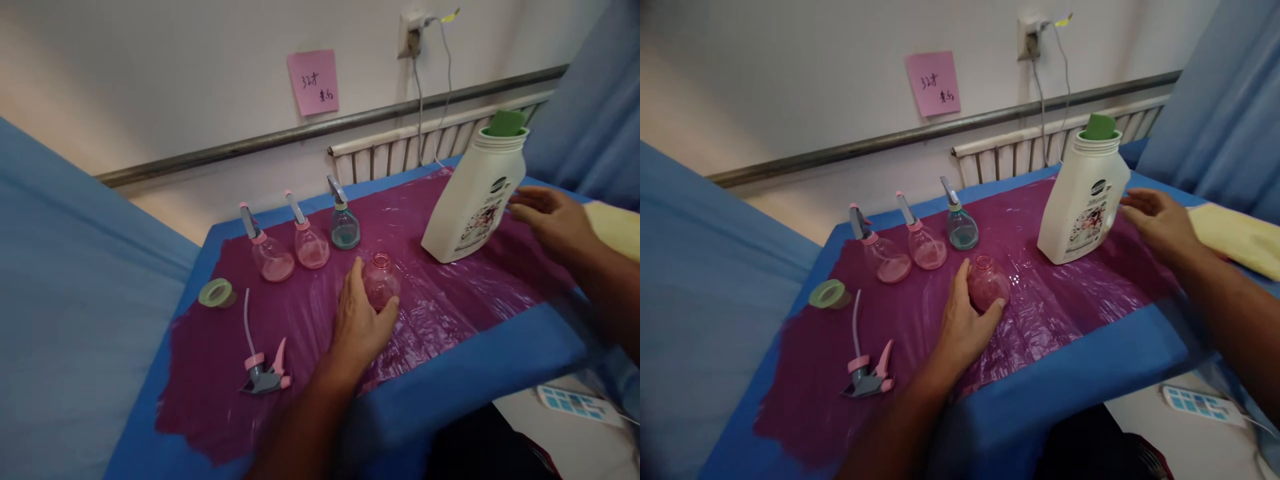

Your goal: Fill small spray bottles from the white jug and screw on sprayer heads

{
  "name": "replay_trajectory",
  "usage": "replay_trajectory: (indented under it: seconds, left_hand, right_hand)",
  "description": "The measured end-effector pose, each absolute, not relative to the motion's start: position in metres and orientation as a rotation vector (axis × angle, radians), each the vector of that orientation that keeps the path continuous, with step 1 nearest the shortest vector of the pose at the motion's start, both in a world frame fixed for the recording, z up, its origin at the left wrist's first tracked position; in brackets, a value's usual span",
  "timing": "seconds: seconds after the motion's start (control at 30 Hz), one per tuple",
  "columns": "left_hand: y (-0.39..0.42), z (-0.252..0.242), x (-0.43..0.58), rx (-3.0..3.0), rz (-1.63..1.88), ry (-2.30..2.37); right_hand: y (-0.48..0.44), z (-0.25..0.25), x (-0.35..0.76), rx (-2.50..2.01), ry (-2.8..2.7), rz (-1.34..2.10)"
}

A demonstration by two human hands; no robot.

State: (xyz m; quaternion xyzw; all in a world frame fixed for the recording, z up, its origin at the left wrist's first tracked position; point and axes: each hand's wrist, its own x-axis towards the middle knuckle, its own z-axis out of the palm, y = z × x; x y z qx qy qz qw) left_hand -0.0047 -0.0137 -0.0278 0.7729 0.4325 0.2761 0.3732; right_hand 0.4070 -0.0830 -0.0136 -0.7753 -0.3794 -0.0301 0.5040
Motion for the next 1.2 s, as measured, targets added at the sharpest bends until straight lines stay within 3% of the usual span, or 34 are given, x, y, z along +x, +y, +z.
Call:
replay_trajectory:
  seconds: [0.07, 0.17, 0.37, 0.47, 0.7, 0.9, 1.2]
  left_hand:
    - [-0.015, -0.024, -0.007, 1.978, 0.704, 1.108]
    - [-0.016, -0.015, -0.012, 1.976, 0.765, 1.084]
    - [0.001, 0.003, -0.02, 1.797, 1.192, 0.915]
    - [0.014, 0.015, -0.03, 1.758, 1.253, 1.048]
    - [0.003, 0.043, -0.133, 2.392, 0.895, 1.338]
    - [-0.054, 0.026, -0.209, 2.485, 0.437, 1.539]
    - [-0.077, 0.006, -0.204, 2.584, 0.51, 1.58]
  right_hand:
    - [-0.104, -0.015, 0.394, -1.791, -0.591, -0.109]
    - [-0.128, -0.013, 0.364, -1.763, -0.552, -0.248]
    - [-0.114, 0.007, 0.286, -1.561, -1.347, 0.108]
    - [-0.082, 0.018, 0.254, -1.414, -1.561, 0.322]
    - [-0.033, -0.009, 0.221, -1.253, -1.769, 0.661]
    - [-0.036, -0.048, 0.225, -1.285, -1.79, 0.716]
    - [-0.033, -0.052, 0.223, -1.273, -1.871, 0.64]
